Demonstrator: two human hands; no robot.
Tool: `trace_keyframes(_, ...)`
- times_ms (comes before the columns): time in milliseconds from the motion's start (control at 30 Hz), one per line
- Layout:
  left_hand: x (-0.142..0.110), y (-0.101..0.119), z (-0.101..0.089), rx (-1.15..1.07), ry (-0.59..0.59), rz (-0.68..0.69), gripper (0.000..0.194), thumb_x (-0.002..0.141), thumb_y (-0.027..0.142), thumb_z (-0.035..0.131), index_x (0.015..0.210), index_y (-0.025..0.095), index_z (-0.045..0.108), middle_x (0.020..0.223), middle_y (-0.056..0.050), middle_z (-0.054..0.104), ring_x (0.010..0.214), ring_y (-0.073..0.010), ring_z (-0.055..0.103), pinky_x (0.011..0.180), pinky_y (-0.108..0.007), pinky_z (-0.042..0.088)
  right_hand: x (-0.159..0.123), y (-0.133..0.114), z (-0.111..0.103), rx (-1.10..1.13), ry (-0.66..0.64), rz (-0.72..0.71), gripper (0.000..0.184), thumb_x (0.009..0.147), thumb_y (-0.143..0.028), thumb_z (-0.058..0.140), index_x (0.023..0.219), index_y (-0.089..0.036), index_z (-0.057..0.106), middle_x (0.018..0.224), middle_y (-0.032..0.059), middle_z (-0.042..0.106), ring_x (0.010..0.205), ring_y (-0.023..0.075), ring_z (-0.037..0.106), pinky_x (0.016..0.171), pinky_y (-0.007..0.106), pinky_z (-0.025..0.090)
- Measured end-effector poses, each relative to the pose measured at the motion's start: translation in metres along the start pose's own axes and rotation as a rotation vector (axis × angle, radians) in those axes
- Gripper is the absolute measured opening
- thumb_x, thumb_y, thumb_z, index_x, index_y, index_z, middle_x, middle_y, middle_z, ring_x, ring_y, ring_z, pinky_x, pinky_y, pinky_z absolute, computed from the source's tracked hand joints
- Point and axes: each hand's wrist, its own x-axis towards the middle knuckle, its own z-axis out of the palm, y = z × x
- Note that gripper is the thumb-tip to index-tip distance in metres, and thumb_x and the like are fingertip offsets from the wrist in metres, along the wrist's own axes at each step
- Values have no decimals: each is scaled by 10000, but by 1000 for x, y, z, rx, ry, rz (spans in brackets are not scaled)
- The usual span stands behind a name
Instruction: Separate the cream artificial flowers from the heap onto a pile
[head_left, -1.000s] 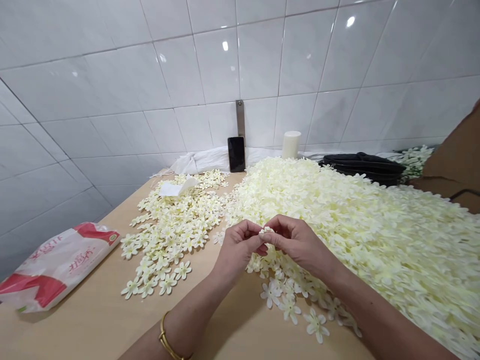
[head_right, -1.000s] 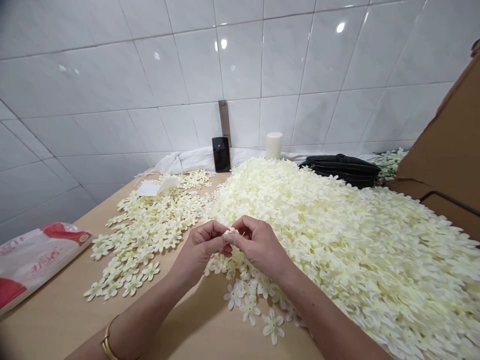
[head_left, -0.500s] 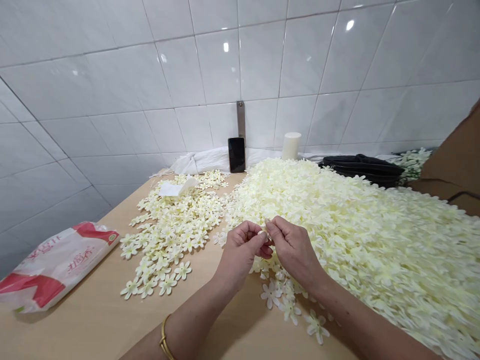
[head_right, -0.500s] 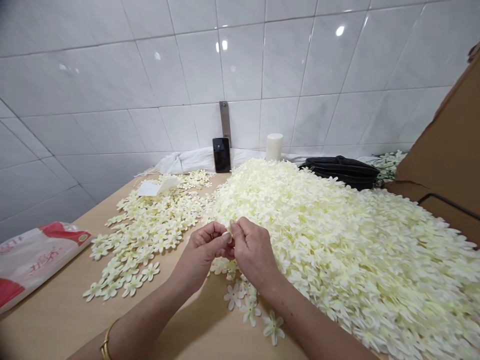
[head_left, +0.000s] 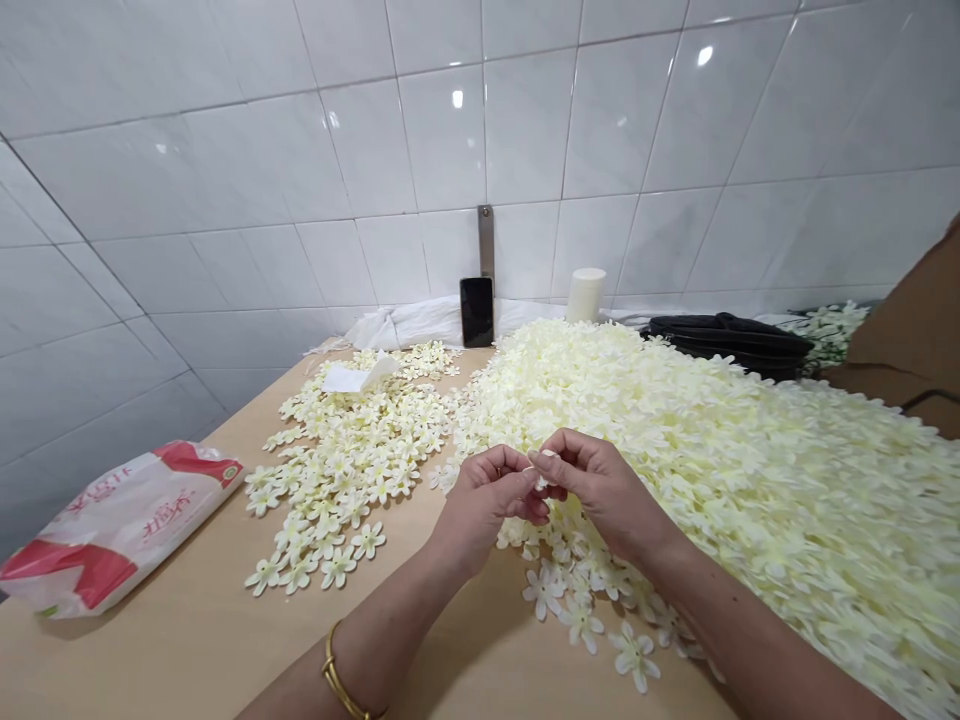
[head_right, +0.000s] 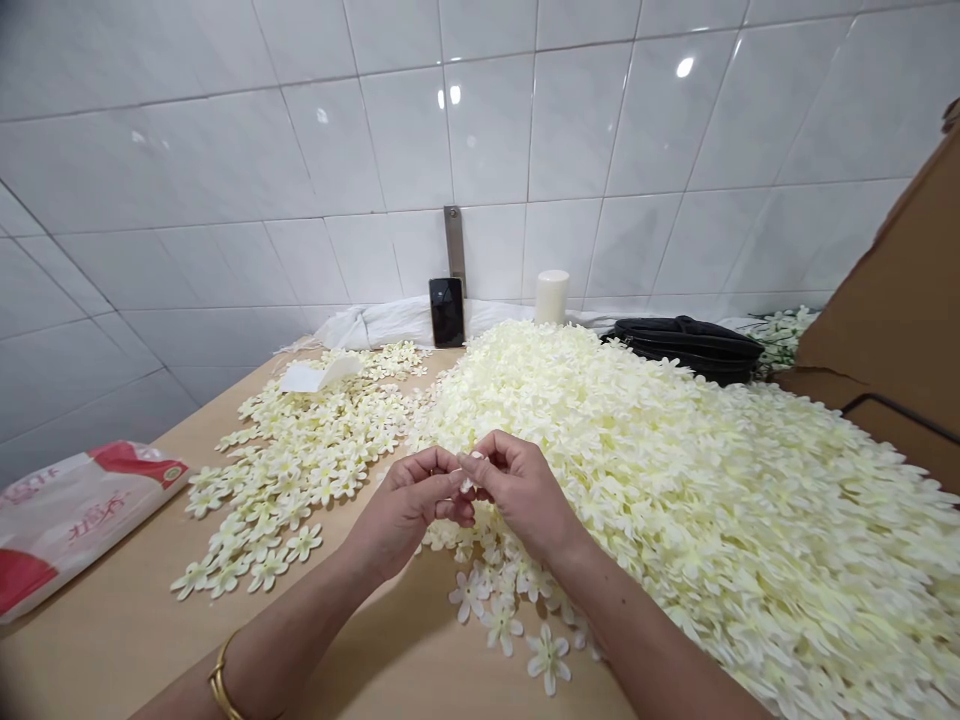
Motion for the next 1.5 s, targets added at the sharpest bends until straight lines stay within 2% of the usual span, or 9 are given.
trace_keyframes(233,-1,-4,4,29,45,-17,177,642,234,662,652,136,515,520,11,560,489,-95,533,548,-263,473,-3,1,6,-308,205,-68,410,796,-445,455,499,-186,341,466,-53,311,445,78,320,421,213,293)
trace_keyframes(533,1,-2,-1,-21,104,-3,161,630,197,647,624,146,494,512,26,533,493,-103,543,527,-249,468,0,0,-2,-204,246,-28,416,776,-520,462,571,-159,496,483,-12,481,400,83,425,408,209,334)
trace_keyframes(833,4,0,-2,-21,186,14,154,595,188,660,669,148,530,528,27,550,471,-91,523,506,-230,441,-4,-12,-10,-528,300,-155,237,801,-368,469,680,-173,533,472,-43,416,418,79,327,404,206,260)
trace_keyframes(1033,4,1,-2,-11,226,-13,150,596,199,653,691,143,551,522,31,530,464,-79,497,506,-217,417,-3,-18,-15,-564,265,-142,394,828,-383,409,487,-185,402,425,-36,368,400,81,312,410,221,256)
trace_keyframes(1167,4,0,-2,-4,211,5,120,613,206,636,648,145,539,520,35,508,466,-74,480,505,-216,410,-3,-15,-17,-674,314,-175,242,808,-363,440,757,-181,591,475,-22,455,417,106,374,429,234,286)
trace_keyframes(1233,4,0,-2,10,205,15,114,628,208,627,634,146,531,513,36,502,465,-72,469,497,-211,400,-5,-13,-15,-784,378,-244,282,801,-342,447,982,-172,582,532,-4,507,452,126,415,469,249,319)
trace_keyframes(1300,3,-1,-2,25,197,24,119,641,216,625,633,146,530,512,34,501,466,-70,460,492,-206,392,-7,-12,-10,-825,416,-326,302,810,-330,437,1022,-160,570,589,21,536,487,135,436,505,264,342)
trace_keyframes(1400,3,-2,-3,38,155,46,133,641,236,642,643,141,549,525,30,505,477,-70,458,499,-208,388,-11,-11,-1,-701,328,-337,241,809,-341,462,913,-169,594,653,38,548,529,132,453,516,263,361)
trace_keyframes(1500,3,-2,-4,22,100,55,142,626,242,659,637,133,569,535,23,509,483,-75,464,506,-215,386,-10,-8,1,-469,132,-182,209,764,-361,535,860,-179,574,664,19,526,583,133,477,517,247,380)
